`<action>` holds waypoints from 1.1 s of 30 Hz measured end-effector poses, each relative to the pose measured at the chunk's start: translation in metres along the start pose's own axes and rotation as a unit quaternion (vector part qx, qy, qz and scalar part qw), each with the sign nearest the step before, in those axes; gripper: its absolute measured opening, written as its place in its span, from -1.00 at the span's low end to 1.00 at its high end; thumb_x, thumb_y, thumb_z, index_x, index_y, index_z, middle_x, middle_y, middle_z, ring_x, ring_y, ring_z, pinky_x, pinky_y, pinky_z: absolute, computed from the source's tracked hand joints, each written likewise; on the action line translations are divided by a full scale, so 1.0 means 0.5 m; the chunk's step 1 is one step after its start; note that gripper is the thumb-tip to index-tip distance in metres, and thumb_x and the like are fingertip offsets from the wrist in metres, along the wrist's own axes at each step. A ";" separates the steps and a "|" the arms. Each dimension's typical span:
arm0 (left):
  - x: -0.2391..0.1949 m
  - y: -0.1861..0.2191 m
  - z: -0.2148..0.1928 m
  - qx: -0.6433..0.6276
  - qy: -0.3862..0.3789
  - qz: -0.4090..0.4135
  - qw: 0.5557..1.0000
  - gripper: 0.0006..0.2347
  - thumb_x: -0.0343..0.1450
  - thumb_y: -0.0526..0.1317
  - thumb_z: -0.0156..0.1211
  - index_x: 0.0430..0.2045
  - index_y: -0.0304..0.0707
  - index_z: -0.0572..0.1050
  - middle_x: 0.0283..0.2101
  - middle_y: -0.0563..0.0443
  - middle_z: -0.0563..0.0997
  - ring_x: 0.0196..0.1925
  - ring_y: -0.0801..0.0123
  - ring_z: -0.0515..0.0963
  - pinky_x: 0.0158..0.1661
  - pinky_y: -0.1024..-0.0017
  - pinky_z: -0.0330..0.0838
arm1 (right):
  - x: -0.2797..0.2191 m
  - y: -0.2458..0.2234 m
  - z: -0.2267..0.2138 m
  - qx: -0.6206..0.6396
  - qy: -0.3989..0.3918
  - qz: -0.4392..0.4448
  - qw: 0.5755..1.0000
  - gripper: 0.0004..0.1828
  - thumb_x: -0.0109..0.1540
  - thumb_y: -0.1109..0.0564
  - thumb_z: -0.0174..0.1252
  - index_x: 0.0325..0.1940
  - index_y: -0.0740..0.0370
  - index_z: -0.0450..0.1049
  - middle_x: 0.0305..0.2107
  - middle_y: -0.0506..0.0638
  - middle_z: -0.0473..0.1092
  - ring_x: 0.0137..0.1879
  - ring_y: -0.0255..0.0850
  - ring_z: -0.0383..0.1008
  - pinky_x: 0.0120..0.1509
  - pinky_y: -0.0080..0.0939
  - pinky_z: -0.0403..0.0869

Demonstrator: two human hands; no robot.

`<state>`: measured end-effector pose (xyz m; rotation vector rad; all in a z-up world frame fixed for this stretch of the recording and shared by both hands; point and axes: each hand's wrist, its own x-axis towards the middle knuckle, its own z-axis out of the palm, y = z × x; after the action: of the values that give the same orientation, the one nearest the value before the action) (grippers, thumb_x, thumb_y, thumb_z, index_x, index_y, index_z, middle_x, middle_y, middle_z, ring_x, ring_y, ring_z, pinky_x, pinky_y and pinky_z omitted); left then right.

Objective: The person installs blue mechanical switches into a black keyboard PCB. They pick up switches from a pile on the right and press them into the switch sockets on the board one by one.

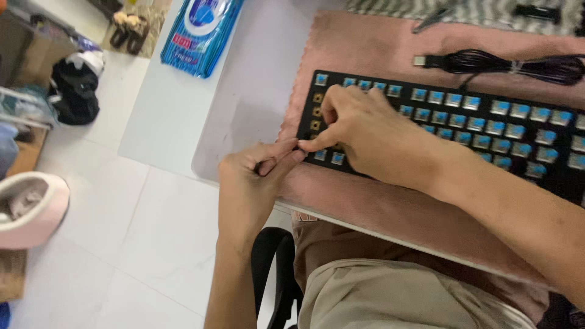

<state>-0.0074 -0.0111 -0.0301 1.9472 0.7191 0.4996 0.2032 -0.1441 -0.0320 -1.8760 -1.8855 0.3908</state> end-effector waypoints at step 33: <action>-0.033 -0.069 0.035 0.080 0.074 0.225 0.968 -0.88 0.64 -0.44 0.51 0.04 -0.33 0.76 -0.40 0.09 0.29 -0.40 0.37 0.31 -0.30 0.40 0.22 | -0.023 -0.014 -0.016 0.111 -0.030 -0.012 0.993 -0.39 0.49 0.45 -0.05 0.45 0.05 0.70 0.00 0.00 0.22 0.23 -0.04 0.27 0.33 0.26 0.06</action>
<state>-0.0185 -0.0211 -0.0694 2.2535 0.4121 0.8949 0.2007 -0.1568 -0.0231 -1.7114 -1.8180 0.6281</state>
